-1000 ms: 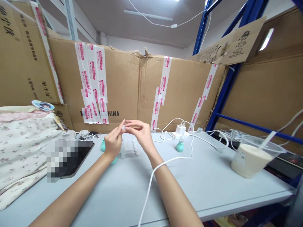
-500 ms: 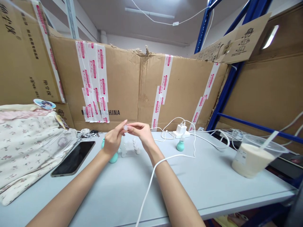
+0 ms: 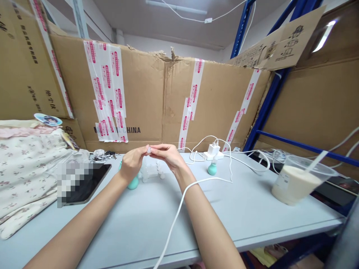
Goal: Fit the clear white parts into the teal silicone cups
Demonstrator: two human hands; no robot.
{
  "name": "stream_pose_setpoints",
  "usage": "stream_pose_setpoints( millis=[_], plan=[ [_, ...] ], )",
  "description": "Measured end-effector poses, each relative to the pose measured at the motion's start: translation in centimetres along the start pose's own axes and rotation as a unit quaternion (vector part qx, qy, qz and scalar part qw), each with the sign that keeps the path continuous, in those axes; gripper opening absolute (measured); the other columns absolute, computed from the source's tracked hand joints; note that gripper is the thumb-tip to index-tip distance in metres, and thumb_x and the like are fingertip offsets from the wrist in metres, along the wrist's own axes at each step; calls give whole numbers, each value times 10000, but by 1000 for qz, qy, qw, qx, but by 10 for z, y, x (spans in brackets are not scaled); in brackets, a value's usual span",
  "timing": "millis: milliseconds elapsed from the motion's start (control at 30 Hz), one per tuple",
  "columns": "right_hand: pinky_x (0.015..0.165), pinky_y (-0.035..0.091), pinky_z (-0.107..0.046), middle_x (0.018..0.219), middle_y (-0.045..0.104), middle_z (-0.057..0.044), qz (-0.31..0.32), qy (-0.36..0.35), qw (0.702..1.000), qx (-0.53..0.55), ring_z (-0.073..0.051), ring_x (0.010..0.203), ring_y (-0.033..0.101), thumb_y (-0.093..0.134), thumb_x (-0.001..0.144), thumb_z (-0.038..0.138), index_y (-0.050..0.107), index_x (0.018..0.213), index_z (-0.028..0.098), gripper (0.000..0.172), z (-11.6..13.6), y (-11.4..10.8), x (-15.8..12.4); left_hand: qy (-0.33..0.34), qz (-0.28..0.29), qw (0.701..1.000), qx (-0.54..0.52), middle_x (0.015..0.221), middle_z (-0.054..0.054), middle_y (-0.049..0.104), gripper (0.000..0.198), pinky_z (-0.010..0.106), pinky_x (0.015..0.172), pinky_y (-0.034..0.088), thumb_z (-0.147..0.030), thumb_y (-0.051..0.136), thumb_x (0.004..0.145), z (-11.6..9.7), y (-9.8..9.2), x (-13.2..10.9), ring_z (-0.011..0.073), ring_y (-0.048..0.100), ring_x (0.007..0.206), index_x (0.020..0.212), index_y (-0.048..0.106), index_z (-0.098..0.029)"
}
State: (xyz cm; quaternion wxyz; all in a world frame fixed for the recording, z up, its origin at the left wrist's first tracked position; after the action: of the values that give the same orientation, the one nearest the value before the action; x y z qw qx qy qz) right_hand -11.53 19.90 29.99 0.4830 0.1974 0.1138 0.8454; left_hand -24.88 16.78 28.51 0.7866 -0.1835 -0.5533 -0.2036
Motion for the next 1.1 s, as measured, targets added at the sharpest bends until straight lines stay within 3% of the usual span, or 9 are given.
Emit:
stream_pose_setpoints(
  millis=[333,533,833,967,1100],
  plan=[
    [827,505,-304,737,673,-55,5,15,1000,10,-134,713,635,803,485,216,700,727,96,289,1,3,-2,80,17,997,6,852,74,661,232,250,680,511,-24,487,790,4,-5,-1,150,637,772,1000,533,-108],
    [838,501,-303,710,670,-52,-9,52,998,23,-131,691,634,824,404,206,695,692,95,335,0,1,-2,94,26,995,-14,860,78,657,191,257,691,516,-55,480,807,0,-4,-1,150,636,781,985,530,-104],
    [823,502,-324,763,670,-61,-24,-22,999,-33,-136,717,627,797,498,220,692,731,100,282,-4,4,1,29,12,999,22,796,48,664,118,209,667,489,-84,461,839,-2,-1,2,114,633,708,924,536,-116],
    [814,508,-322,845,657,-50,-22,-31,999,-28,-135,767,620,776,561,264,679,822,132,308,-2,-2,3,-33,64,994,81,657,36,630,104,227,546,409,-187,466,871,-1,3,5,126,584,566,852,544,-122],
    [763,527,-334,1000,623,-25,33,-47,998,-38,-138,854,600,707,667,350,640,1002,231,361,-2,8,-5,-98,105,985,92,767,52,656,217,242,592,402,-299,455,884,-7,5,9,147,605,646,1006,516,-131]
  ],
)
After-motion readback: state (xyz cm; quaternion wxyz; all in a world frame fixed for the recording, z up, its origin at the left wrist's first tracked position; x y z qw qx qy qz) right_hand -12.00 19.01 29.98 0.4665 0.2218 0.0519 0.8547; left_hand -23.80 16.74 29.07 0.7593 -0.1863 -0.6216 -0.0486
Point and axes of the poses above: each hand's wrist, its own x-axis towards the middle knuckle, its own y-axis out of the palm, z = x × y, the point moved 3 cm from there along x, towards the middle knuckle
